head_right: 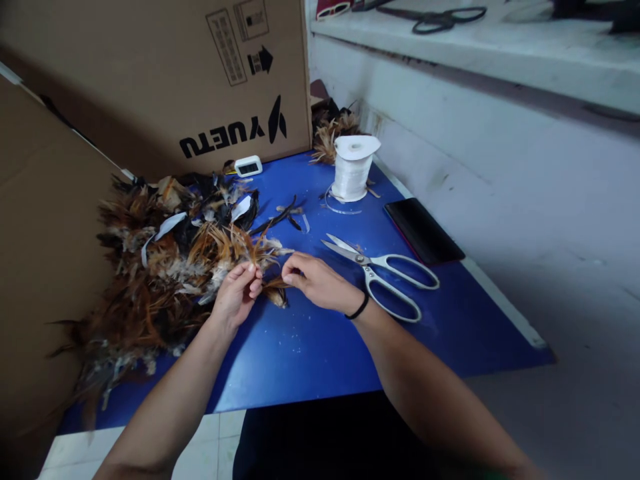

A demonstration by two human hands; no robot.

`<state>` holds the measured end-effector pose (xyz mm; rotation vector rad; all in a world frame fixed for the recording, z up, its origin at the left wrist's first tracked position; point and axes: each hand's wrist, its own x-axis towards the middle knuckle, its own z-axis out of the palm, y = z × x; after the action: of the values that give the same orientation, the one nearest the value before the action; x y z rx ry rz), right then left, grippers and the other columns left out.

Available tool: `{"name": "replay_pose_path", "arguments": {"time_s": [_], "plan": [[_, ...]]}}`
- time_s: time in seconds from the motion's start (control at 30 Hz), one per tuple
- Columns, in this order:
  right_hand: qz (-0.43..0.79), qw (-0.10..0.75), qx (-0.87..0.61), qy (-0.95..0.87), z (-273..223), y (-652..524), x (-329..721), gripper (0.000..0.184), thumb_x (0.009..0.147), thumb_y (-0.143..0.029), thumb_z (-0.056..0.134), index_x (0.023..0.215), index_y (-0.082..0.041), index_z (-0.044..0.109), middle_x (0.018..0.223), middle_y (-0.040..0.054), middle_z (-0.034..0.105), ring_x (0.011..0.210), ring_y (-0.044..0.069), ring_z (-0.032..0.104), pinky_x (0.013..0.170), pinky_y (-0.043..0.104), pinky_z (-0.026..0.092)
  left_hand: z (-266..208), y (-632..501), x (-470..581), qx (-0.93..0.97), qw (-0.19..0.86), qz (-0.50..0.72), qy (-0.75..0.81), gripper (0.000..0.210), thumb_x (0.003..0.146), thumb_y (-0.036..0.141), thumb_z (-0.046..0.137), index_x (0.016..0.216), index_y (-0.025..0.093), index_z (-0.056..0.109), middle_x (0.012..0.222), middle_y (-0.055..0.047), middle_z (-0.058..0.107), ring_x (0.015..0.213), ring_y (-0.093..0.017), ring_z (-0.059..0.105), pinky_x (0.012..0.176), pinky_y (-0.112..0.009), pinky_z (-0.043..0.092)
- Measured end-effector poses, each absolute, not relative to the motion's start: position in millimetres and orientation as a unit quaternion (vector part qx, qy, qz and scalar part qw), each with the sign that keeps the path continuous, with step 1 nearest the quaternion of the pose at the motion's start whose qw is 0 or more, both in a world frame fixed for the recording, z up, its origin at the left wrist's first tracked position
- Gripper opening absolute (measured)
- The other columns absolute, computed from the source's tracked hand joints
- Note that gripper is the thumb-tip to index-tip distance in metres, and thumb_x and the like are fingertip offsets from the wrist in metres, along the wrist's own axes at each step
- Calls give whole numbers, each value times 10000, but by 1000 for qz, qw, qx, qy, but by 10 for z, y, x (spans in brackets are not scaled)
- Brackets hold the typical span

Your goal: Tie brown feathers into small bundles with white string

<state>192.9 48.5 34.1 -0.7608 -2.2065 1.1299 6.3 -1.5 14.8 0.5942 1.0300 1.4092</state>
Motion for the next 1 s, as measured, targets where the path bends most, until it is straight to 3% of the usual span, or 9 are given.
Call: {"name": "replay_pose_path", "arguments": {"time_s": [0.33, 0.57, 0.73, 1.0], "plan": [[690, 375, -330, -524, 294, 505, 1919, 190, 760, -318, 650, 791, -163, 544, 726, 8, 637, 604, 93, 560, 569, 237, 427, 158, -41, 103, 274, 619, 593, 436, 230, 651, 279, 757, 713, 129, 593, 691, 5, 575, 460, -30, 461, 391, -145, 320], [722, 390, -340, -459, 321, 498, 1906, 297, 655, -274, 748, 877, -167, 582, 786, 29, 692, 635, 116, 625, 540, 239, 456, 181, -65, 139, 273, 627, 582, 440, 248, 627, 282, 772, 709, 128, 597, 722, 3, 579, 473, -34, 467, 397, -162, 337], [735, 407, -336, -426, 293, 497, 1882, 315, 618, -260, 773, 850, -179, 576, 706, -20, 647, 671, 138, 648, 569, 255, 478, 178, -73, 148, 275, 632, 578, 437, 234, 642, 282, 765, 713, 128, 604, 728, 3, 577, 479, -34, 469, 400, -163, 336], [691, 450, -364, -434, 260, 489, 1842, 324, 580, -246, 795, 850, -165, 636, 698, -30, 642, 609, 75, 564, 580, 226, 430, 149, -99, 175, 281, 648, 560, 433, 214, 664, 284, 753, 743, 136, 620, 782, -19, 613, 509, -48, 499, 419, -168, 366]]}}
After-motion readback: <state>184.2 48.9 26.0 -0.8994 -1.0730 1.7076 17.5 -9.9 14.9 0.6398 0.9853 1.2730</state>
